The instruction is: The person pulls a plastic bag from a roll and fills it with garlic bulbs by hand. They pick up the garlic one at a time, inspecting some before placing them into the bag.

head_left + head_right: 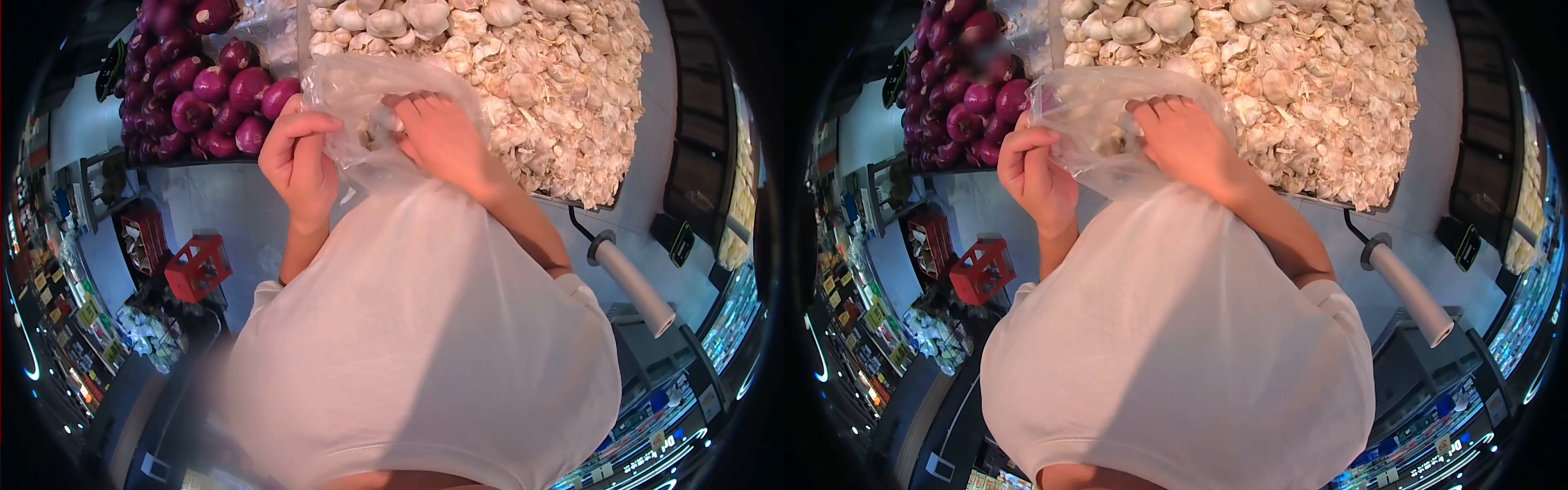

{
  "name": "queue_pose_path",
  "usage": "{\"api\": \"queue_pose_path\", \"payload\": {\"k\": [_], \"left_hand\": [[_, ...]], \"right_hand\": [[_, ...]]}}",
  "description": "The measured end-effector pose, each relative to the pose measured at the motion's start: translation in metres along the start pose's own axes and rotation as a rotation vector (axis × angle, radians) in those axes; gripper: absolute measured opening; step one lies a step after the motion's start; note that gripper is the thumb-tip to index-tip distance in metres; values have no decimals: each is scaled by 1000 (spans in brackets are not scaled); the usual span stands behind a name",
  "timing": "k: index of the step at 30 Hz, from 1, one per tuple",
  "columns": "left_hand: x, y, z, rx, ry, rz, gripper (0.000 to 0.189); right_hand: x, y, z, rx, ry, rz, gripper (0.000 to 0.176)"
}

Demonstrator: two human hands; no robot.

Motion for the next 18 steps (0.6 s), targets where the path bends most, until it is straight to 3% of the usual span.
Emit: {"api": "queue_pose_path", "payload": {"k": [7, 10, 13, 16, 18], "left_hand": [[-3, 0, 1, 17, -1, -9, 19], [-5, -2, 0, 40, -13, -5, 21], [-3, -7, 1, 11, -19, -37, 18], [-2, -9, -1, -18, 6, -58, 17], [0, -11, -1, -20, -1, -63, 17]], "right_hand": [[-2, -9, -1, -32, -32, 136, 30], [1, -34, -1, -111, -36, 381, 24], [-7, -51, 26, 79, 10, 727, 35], [-17, -59, 53, 220, 234, 722, 38], [-17, -50, 84, 289, 261, 638, 42]]}}
Point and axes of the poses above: each hand's wrist, its own x-axis away from the middle knuckle, its own y-axis out of the palm, z = x × y, the point moved 4 cm from there along -x, towards the middle knuckle, and after that the axes turned 5 degrees about -z, right-handed, at the moved point
